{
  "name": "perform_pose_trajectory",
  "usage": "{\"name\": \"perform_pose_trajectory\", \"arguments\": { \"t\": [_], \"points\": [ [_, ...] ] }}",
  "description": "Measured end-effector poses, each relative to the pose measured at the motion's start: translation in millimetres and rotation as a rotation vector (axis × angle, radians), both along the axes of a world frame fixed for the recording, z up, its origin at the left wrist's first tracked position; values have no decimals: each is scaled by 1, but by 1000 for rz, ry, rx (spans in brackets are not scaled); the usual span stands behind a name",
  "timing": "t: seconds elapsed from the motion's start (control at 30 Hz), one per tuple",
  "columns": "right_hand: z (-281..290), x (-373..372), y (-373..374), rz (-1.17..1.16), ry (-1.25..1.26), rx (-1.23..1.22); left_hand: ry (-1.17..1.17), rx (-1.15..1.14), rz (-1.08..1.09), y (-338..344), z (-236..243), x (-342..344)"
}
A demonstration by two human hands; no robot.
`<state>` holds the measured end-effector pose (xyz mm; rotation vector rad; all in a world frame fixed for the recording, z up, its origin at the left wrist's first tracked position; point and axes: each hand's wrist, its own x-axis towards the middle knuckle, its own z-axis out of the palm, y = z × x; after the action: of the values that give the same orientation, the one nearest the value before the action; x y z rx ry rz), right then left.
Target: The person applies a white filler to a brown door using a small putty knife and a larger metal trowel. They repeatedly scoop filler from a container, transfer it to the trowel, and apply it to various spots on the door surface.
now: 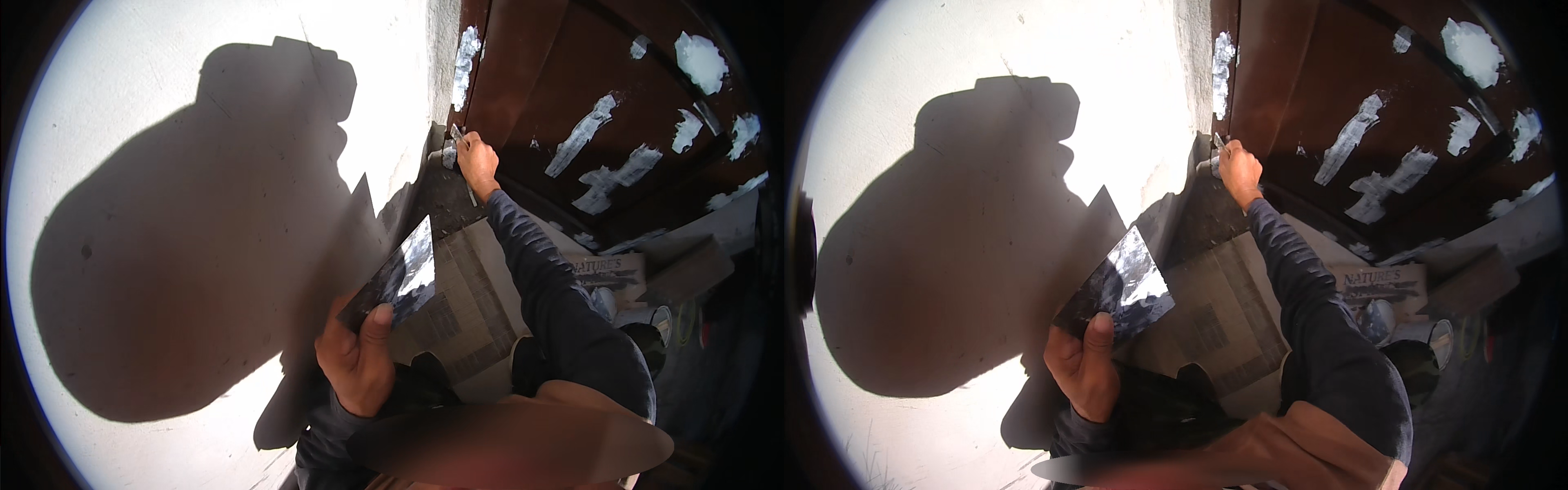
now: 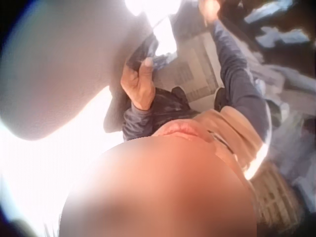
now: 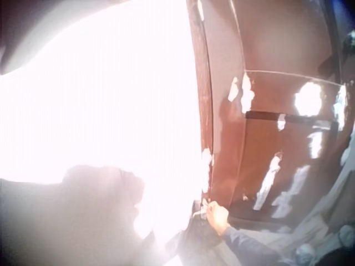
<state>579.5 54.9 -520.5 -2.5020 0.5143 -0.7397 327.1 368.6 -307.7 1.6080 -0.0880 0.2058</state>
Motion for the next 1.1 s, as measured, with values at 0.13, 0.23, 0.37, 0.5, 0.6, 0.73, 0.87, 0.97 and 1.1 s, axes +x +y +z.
{"name": "perform_pose_trajectory", "arguments": {
  "t": [0.13,0.23,0.37,0.5,0.6,0.73,0.87,0.97,1.1],
  "points": [
    [-3,28,-9,-42,60,-69,-131,77,10,5,-1,6],
    [-1,35,-11,-67,48,-123,-64,41,-16,9,1,3],
    [-2,30,-3,-135,34,-59,-69,32,-41,10,2,2],
    [3,27,2,-60,81,5,-126,32,-42,7,1,2],
    [11,34,-4,-60,10,-132,-139,36,-44,5,1,1],
    [19,36,-8,-114,152,-101,-92,8,-54,6,3,0],
    [27,34,-7,-22,-1,-107,-79,5,-58,5,4,2],
    [33,32,-9,-41,-113,-171,-100,5,-60,3,5,6],
    [34,33,-11,-23,-2,-96,-97,31,-77,4,6,7]
  ]
}}
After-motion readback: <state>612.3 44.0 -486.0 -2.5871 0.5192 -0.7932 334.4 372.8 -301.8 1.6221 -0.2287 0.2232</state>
